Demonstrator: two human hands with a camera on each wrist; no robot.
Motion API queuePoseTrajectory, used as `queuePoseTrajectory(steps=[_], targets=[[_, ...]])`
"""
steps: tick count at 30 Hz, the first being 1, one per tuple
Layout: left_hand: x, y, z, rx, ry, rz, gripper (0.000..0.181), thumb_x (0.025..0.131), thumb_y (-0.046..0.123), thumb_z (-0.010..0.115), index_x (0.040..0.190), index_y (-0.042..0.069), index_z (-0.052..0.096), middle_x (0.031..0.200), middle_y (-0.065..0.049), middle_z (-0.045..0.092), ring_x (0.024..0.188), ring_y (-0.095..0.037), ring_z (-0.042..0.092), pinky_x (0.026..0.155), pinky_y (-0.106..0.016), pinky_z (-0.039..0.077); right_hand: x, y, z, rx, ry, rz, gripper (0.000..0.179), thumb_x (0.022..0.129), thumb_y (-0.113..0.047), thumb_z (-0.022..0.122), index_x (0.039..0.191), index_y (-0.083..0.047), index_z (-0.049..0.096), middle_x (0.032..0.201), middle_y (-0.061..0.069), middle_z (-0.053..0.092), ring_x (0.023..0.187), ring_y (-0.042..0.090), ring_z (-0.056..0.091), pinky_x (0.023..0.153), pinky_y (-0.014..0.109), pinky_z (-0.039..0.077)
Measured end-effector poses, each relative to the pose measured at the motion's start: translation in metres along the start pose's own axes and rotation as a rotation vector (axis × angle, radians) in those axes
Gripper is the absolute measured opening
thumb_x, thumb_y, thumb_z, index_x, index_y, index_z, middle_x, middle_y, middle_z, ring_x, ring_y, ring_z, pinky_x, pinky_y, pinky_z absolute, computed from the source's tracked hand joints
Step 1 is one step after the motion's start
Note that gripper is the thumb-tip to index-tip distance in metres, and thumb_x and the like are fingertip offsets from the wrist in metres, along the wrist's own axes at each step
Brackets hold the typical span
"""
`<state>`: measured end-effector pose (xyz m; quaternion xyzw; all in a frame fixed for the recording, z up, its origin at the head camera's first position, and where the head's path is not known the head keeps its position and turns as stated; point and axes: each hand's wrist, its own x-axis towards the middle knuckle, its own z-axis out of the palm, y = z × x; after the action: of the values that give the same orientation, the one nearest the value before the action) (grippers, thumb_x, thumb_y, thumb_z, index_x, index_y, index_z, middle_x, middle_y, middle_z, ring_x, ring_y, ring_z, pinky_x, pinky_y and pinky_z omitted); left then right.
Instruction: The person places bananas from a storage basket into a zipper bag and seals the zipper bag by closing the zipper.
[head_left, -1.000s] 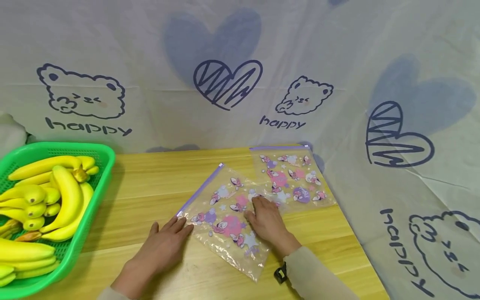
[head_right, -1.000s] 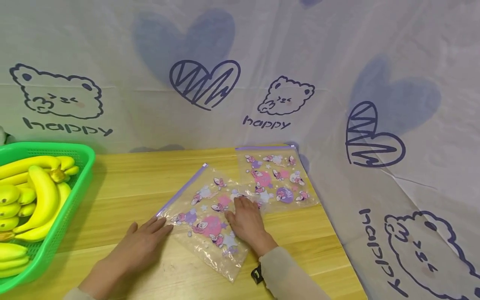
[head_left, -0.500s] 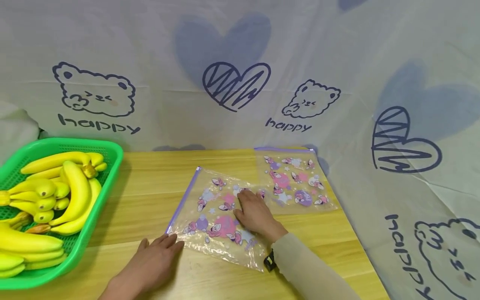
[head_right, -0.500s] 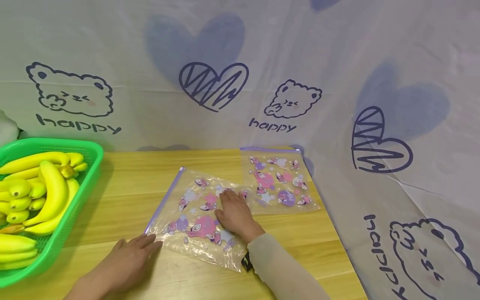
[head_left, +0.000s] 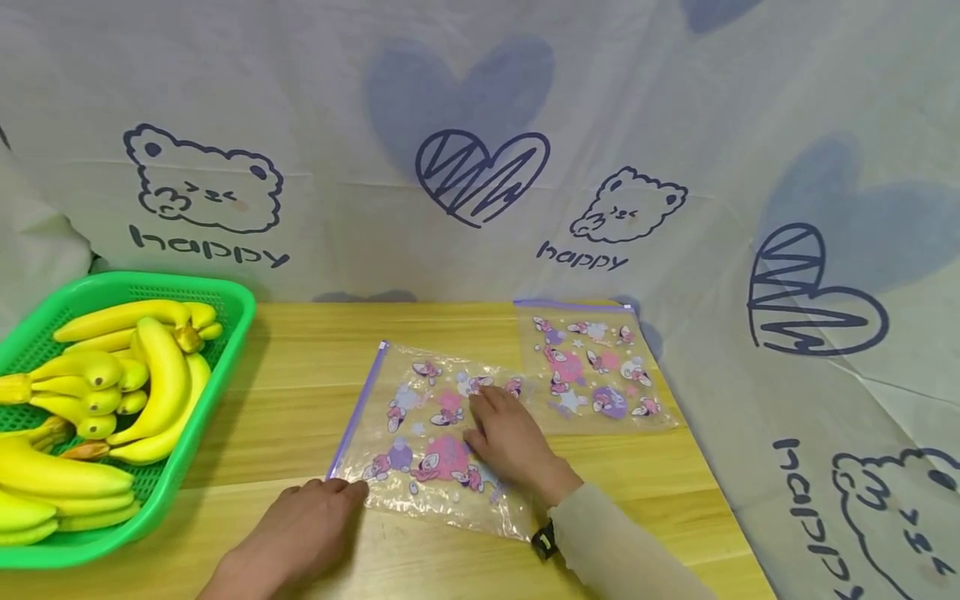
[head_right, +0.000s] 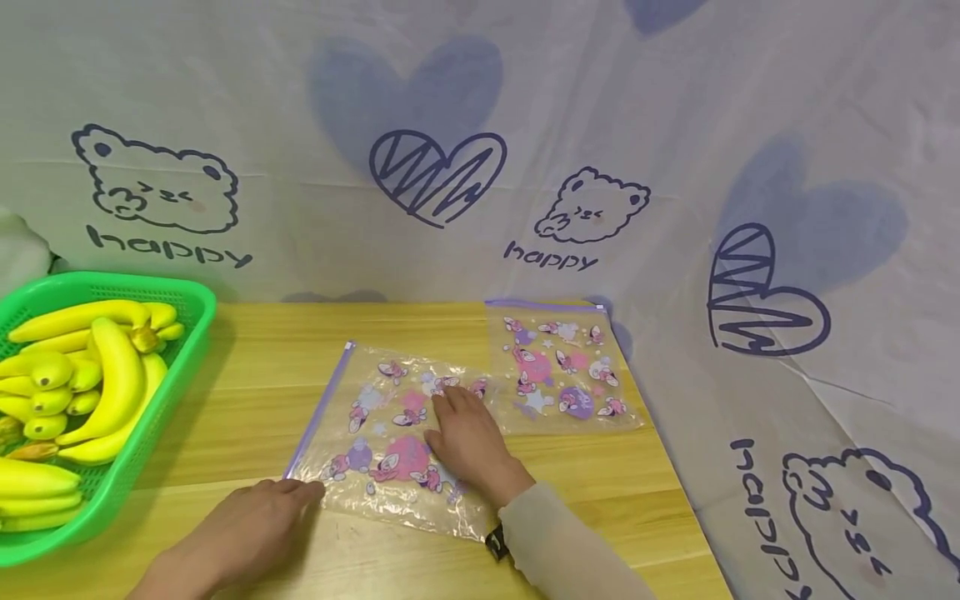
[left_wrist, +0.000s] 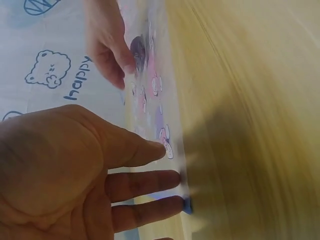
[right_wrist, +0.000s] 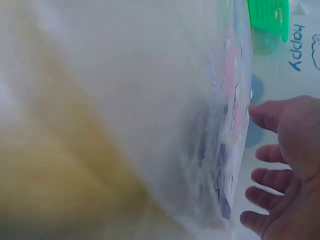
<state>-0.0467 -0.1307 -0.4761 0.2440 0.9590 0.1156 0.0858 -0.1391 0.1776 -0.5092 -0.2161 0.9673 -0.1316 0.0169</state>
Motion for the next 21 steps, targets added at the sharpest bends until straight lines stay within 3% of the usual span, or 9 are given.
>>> queuePoseTrajectory(steps=[4,9,11,16,21], targets=[[0.01,-0.001,0.003,0.041,0.104,0.005,0.016,0.09,0.0,0.065,0.102,0.011,0.069,0.092,-0.01,0.07,0.079,-0.027,0.062,0.065,-0.046,0.056,-0.017,-0.005,-0.001,0.003,0.069,0.032,0.054,0.104,-0.033,0.065,0.146,0.001,0.056,0.152,0.022,0.054,0.143,0.041,0.049,0.123,0.053,0.036],[0.029,-0.005,0.015,0.032,0.305,0.055,0.018,0.089,0.013,0.081,0.105,0.009,0.072,0.102,-0.011,0.069,0.094,-0.032,0.065,0.076,-0.048,0.059,-0.028,-0.011,0.002,0.016,0.113,0.068,0.052,0.102,-0.032,0.067,0.141,0.002,0.06,0.146,0.023,0.058,0.137,0.043,0.054,0.118,0.055,0.041],[0.036,-0.007,0.02,0.019,0.345,0.07,0.023,0.087,0.019,0.085,0.102,0.011,0.069,0.102,-0.009,0.066,0.101,-0.035,0.065,0.081,-0.052,0.059,-0.029,-0.014,0.004,0.026,0.109,0.073,0.052,0.101,-0.031,0.067,0.14,0.002,0.06,0.145,0.023,0.059,0.137,0.043,0.054,0.118,0.055,0.042],[0.045,-0.008,0.027,0.008,0.303,0.036,0.025,0.086,0.025,0.084,0.097,0.015,0.063,0.104,-0.007,0.062,0.111,-0.037,0.063,0.091,-0.061,0.055,-0.029,-0.02,0.011,0.039,0.058,0.072,0.052,0.102,-0.032,0.067,0.142,0.001,0.059,0.147,0.023,0.058,0.139,0.042,0.053,0.119,0.053,0.04],[0.044,-0.006,0.025,0.003,0.246,0.008,0.022,0.091,0.024,0.08,0.106,0.01,0.07,0.114,-0.011,0.068,0.113,-0.037,0.065,0.092,-0.06,0.056,-0.027,-0.021,0.015,0.03,0.052,0.027,0.052,0.103,-0.033,0.066,0.141,0.002,0.06,0.145,0.024,0.06,0.139,0.041,0.054,0.121,0.051,0.039]])
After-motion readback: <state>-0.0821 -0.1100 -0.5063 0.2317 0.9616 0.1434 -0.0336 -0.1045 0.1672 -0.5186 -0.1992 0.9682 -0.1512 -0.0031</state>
